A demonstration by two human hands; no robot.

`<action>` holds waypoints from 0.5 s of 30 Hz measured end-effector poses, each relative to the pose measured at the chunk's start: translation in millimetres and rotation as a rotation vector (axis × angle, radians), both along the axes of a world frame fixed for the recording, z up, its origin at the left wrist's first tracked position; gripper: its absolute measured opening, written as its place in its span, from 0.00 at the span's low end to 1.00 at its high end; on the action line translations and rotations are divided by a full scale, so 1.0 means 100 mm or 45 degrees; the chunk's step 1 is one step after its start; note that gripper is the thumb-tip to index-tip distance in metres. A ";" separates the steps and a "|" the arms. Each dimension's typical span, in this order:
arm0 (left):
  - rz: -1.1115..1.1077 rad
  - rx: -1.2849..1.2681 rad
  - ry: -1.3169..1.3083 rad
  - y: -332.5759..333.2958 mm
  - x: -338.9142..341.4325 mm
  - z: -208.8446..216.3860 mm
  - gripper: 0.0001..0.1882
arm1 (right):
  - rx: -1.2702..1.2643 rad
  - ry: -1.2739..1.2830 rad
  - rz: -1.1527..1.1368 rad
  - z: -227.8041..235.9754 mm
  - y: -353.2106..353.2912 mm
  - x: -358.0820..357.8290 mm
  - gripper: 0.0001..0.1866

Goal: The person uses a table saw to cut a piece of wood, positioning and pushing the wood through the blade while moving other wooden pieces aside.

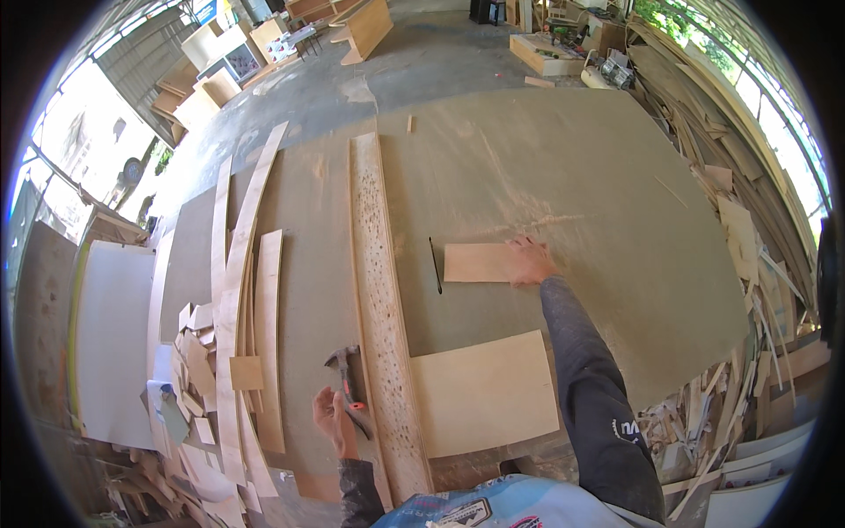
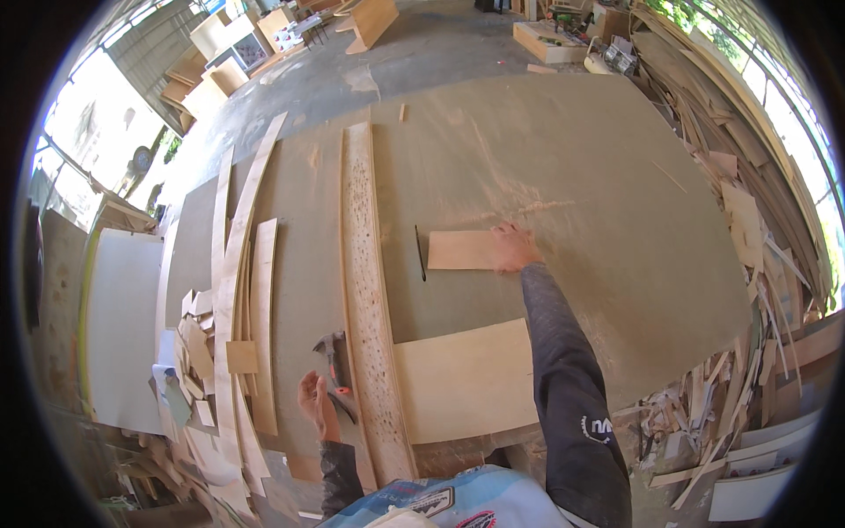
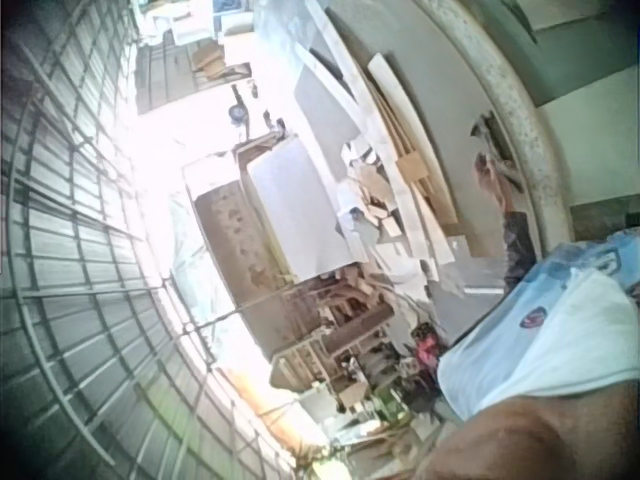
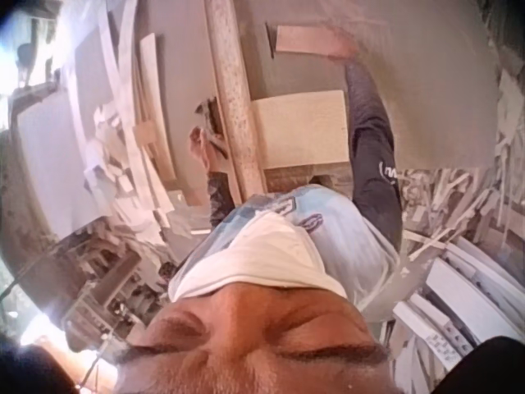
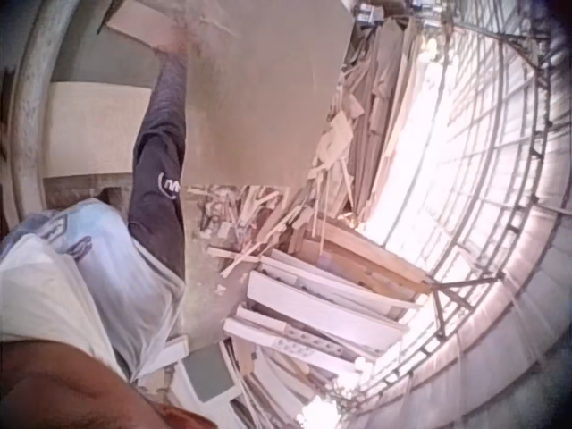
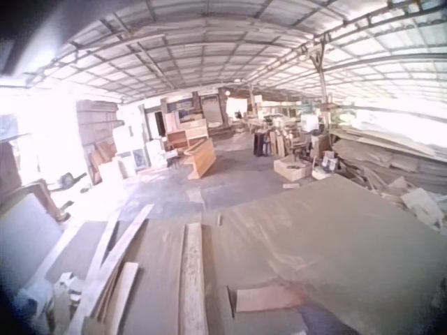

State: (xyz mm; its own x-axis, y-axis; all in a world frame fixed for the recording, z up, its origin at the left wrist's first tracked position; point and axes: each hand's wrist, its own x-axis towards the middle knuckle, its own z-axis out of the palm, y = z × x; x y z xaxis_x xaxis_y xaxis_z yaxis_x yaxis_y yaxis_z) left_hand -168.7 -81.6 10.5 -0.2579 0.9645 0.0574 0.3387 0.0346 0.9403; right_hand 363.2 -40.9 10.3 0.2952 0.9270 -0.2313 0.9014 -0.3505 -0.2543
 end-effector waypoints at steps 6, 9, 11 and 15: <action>-0.242 -0.081 0.077 0.02 0.40 0.22 0.11 | 0.305 0.114 0.070 0.01 -0.88 0.13 0.50; -0.436 -0.001 0.066 -0.02 0.62 0.15 0.11 | 0.352 0.177 0.111 0.10 -1.11 -0.15 0.49; -0.584 0.041 0.140 -0.05 0.79 0.15 0.10 | 0.434 0.120 0.213 0.09 -1.08 -0.40 0.47; -0.772 0.087 0.319 -0.12 1.10 0.10 0.14 | 0.374 0.354 0.308 -0.04 -0.83 -0.72 0.40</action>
State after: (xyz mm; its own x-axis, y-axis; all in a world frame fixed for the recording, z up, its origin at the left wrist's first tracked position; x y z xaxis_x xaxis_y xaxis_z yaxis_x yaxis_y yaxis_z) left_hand -58.9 -93.5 20.4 0.3593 0.9266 0.1110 0.4883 -0.2881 0.8238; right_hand 291.6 -123.5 6.1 0.0269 0.9996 0.0112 0.8320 -0.0162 -0.5545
